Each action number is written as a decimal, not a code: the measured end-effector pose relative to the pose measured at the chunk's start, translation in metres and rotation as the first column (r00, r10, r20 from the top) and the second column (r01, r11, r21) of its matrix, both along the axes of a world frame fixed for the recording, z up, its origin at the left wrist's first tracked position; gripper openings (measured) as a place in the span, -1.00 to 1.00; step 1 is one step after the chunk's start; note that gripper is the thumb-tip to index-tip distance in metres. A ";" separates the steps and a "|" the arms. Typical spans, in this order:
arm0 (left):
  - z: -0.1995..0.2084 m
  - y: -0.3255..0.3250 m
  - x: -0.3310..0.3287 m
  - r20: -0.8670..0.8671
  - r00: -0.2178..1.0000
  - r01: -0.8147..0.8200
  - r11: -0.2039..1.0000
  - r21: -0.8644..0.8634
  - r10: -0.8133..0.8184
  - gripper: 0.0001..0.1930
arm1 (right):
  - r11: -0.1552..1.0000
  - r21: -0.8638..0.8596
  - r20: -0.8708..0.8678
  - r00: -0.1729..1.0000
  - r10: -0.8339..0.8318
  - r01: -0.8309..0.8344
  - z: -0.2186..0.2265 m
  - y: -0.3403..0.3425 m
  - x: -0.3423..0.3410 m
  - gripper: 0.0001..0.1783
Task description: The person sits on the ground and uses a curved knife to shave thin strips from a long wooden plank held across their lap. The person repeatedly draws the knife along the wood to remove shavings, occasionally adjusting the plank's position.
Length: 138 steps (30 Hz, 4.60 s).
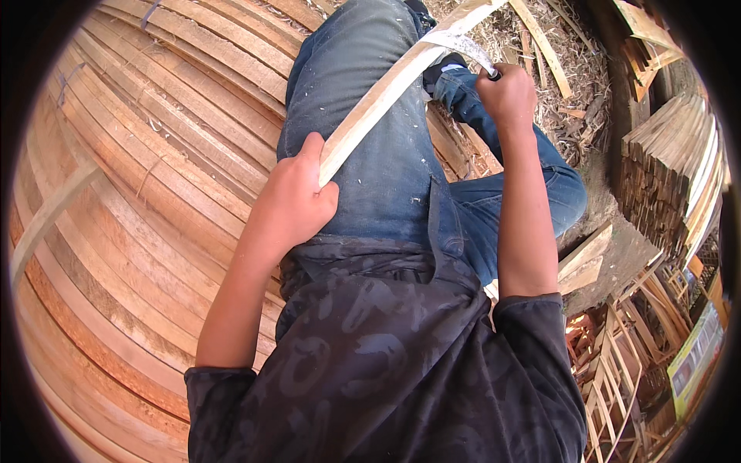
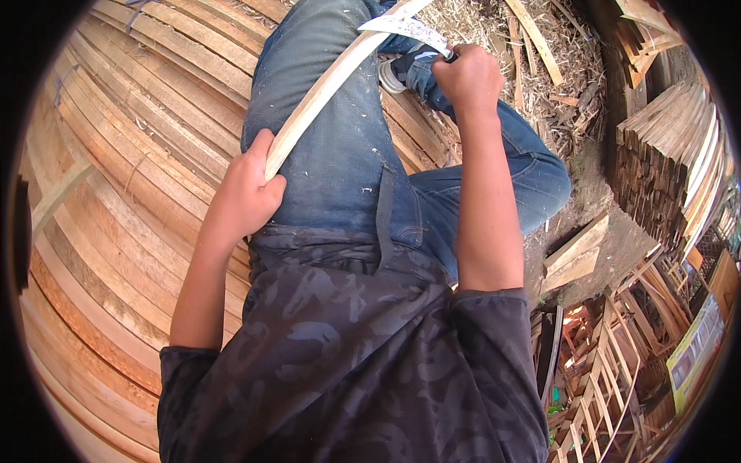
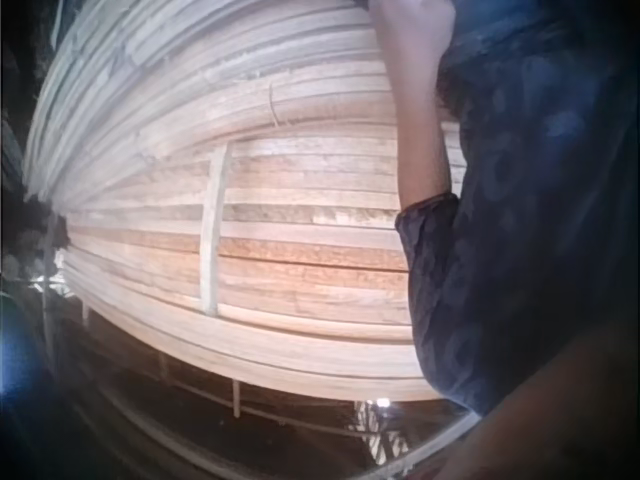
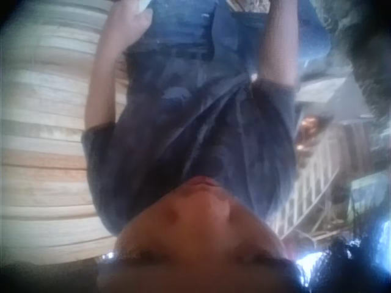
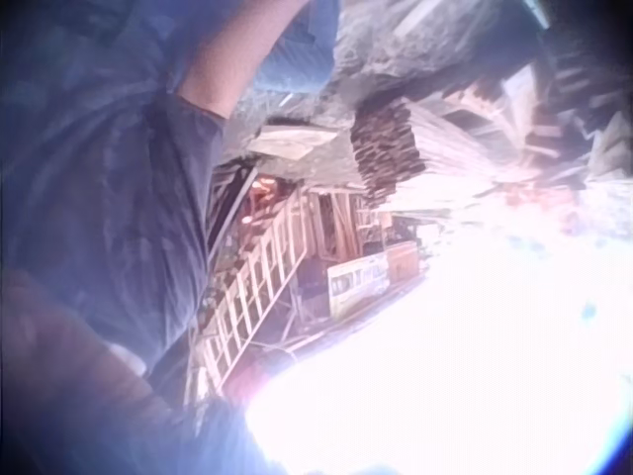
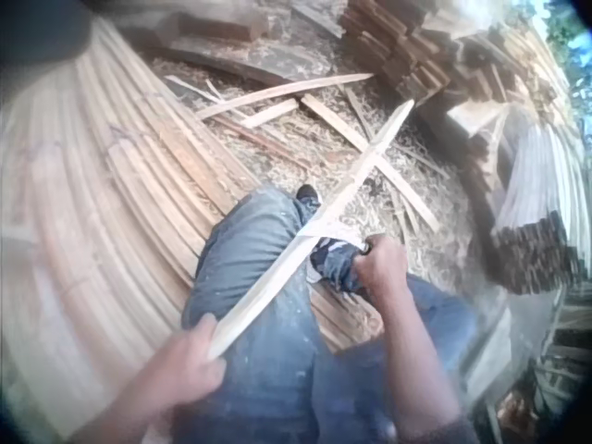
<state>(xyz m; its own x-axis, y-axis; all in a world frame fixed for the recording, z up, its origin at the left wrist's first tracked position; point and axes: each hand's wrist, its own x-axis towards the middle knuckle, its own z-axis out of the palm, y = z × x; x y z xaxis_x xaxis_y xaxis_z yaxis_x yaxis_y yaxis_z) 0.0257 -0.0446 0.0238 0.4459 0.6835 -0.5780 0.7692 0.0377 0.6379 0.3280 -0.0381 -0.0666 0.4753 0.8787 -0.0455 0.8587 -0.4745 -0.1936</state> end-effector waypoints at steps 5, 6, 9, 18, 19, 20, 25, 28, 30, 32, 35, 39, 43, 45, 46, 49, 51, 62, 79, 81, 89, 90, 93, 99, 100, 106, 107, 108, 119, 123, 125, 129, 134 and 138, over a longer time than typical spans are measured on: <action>-0.008 -0.005 -0.004 0.060 0.996 -0.069 0.997 -0.030 0.071 -0.80 | 0.997 -0.058 -0.115 0.993 0.035 -0.042 0.018 -0.011 -0.015 -0.71; -0.009 -0.005 -0.004 0.053 0.997 -0.061 0.998 -0.030 0.063 -0.80 | 0.994 -0.043 -0.154 0.984 0.094 -0.101 0.022 -0.018 -0.026 -0.72; -0.008 -0.002 -0.004 0.056 0.997 -0.044 0.998 -0.046 0.046 -0.80 | 0.967 -0.032 -0.225 0.944 0.240 -0.253 0.027 -0.027 -0.059 -0.73; -0.015 0.006 -0.014 0.170 0.980 -0.082 0.988 -0.134 0.104 -0.81 | 0.999 -0.037 -0.165 0.986 0.012 -0.019 0.017 -0.005 -0.029 -0.74; -0.019 0.004 -0.015 0.197 0.973 -0.098 0.986 -0.132 0.123 -0.82 | 0.998 -0.042 -0.232 0.972 0.025 -0.035 0.022 -0.009 -0.040 -0.74; -0.019 0.003 -0.015 0.191 0.975 -0.086 0.988 -0.126 0.110 -0.82 | 0.981 -0.009 -0.179 0.966 0.189 -0.194 0.025 -0.019 -0.048 -0.74; -0.002 0.006 0.000 0.078 0.996 -0.047 0.996 -0.075 0.053 -0.83 | 1.000 -0.019 -0.001 1.000 -0.003 0.003 0.009 0.003 0.002 -0.73; -0.004 0.008 0.003 0.017 0.999 -0.037 0.997 -0.063 0.038 -0.81 | 0.998 -0.057 -0.137 0.990 -0.006 -0.002 0.018 0.000 -0.029 -0.74; -0.008 -0.004 0.002 0.026 0.998 -0.064 0.998 0.025 0.063 -0.81 | 0.951 0.027 -0.113 0.944 0.310 -0.309 0.034 -0.017 -0.052 -0.75; -0.010 -0.008 0.001 0.023 0.997 -0.069 0.996 0.053 0.068 -0.82 | 0.944 -0.066 -0.059 0.946 0.320 -0.324 0.037 -0.011 -0.046 -0.76; -0.002 -0.001 0.012 -0.063 0.998 -0.025 0.999 0.026 0.027 -0.82 | 0.994 -0.018 0.041 0.993 0.108 -0.107 0.020 0.008 0.001 -0.74; -0.006 -0.006 0.005 -0.040 0.997 -0.059 0.997 0.048 0.061 -0.83 | 0.964 -0.040 -0.123 0.959 0.255 -0.261 0.034 -0.013 -0.038 -0.75; -0.006 -0.005 0.007 0.000 0.999 -0.039 0.998 0.058 0.039 -0.83 | 0.997 -0.063 0.004 0.999 0.048 -0.047 0.011 0.000 0.006 -0.71; -0.004 0.001 0.011 -0.013 0.999 -0.042 0.999 0.028 0.042 -0.84 | 0.999 -0.046 -0.010 1.000 0.013 -0.014 0.012 0.003 0.000 -0.71; -0.002 0.002 0.011 -0.019 0.999 -0.044 0.999 0.013 0.044 -0.84 | 0.998 -0.063 -0.066 0.998 0.018 -0.022 0.011 -0.004 -0.013 -0.71; -0.009 -0.008 0.004 -0.028 0.997 -0.074 0.993 0.086 0.077 -0.84 | 0.948 0.003 -0.156 0.936 0.315 -0.319 0.022 -0.019 -0.045 -0.75; -0.007 -0.007 0.007 -0.034 0.996 -0.076 0.994 0.085 0.079 -0.83 | 0.977 -0.029 -0.064 0.976 0.210 -0.212 0.017 -0.008 -0.030 -0.77; 0.003 0.002 0.017 -0.111 0.993 -0.033 0.999 -0.002 0.033 -0.79 | 0.998 -0.064 0.089 0.996 0.024 -0.018 0.009 0.014 0.021 -0.73; -0.002 0.003 0.016 -0.148 0.989 0.007 0.997 0.080 0.005 -0.81 | 0.989 0.052 -0.121 0.982 0.142 -0.136 -0.006 -0.011 0.014 -0.69; 0.000 -0.001 0.018 -0.200 0.980 0.006 0.997 0.082 0.011 -0.80 | 0.949 -0.028 -0.111 0.945 0.308 -0.313 0.013 -0.018 -0.011 -0.76; -0.002 -0.003 0.018 -0.210 0.978 0.027 0.991 0.134 0.001 -0.80 | 0.919 0.016 -0.427 0.834 -0.349 0.393 -0.009 -0.027 0.064 -0.60; -0.003 -0.006 0.017 -0.202 0.979 0.011 0.991 0.133 0.016 -0.81 | 0.958 0.094 -0.407 0.889 -0.210 0.270 -0.005 -0.039 0.054 -0.62; -0.001 -0.006 0.019 -0.260 0.966 0.047 0.987 0.152 -0.006 -0.78 | 0.960 0.086 -0.591 0.790 -0.165 0.265 -0.007 -0.075 0.024 -0.76; 0.001 -0.012 0.013 -0.305 0.952 0.072 0.980 0.188 -0.011 -0.72 | 0.926 0.104 -0.793 0.592 -0.143 0.363 0.002 -0.118 -0.032 -0.77; 0.002 -0.014 0.009 -0.283 0.959 0.066 0.975 0.213 -0.003 -0.72 | 0.943 0.173 -0.734 0.676 -0.068 0.283 0.008 -0.115 -0.031 -0.73; -0.002 -0.007 -0.008 -0.188 0.980 0.114 0.959 0.261 -0.066 -0.74 | 0.983 0.181 -0.480 0.875 0.060 0.032 0.047 -0.066 0.004 -0.63; -0.002 -0.006 -0.011 -0.176 0.982 0.119 0.955 0.270 -0.072 -0.75 | 0.977 0.215 -0.390 0.918 0.071 0.015 0.042 -0.063 0.014 -0.62; -0.001 -0.007 -0.014 -0.173 0.982 0.120 0.950 0.288 -0.072 -0.75 | 0.980 0.177 -0.368 0.930 -0.021 0.092 0.042 -0.057 0.024 -0.61; -0.017 -0.002 -0.022 -0.071 0.997 0.056 0.969 0.239 -0.040 -0.73 | 0.981 0.191 -0.314 0.948 0.046 0.016 0.054 -0.072 0.050 -0.64; -0.015 0.007 -0.020 -0.069 0.995 0.085 0.979 0.183 -0.073 -0.73 | 0.996 0.088 -0.339 0.941 0.029 0.001 0.053 -0.091 0.022 -0.63; -0.014 0.009 -0.021 -0.033 0.997 0.070 0.986 0.150 -0.066 -0.73 | 0.951 0.169 -0.298 0.906 0.301 -0.261 0.057 -0.093 0.001 -0.66; -0.011 0.014 -0.019 0.031 0.999 0.021 0.997 0.071 -0.023 -0.71 | 0.970 0.242 -0.323 0.941 0.101 -0.021 0.043 -0.083 0.012 -0.67; -0.018 0.016 -0.026 0.162 0.986 -0.051 0.998 0.021 0.047 -0.71 | 0.966 0.256 -0.346 0.928 0.136 -0.046 0.044 -0.081 -0.012 -0.67; -0.016 0.023 -0.024 0.148 0.989 -0.004 1.000 -0.027 0.008 -0.74 | 0.965 0.262 -0.289 0.952 0.101 -0.023 0.047 -0.077 0.003 -0.72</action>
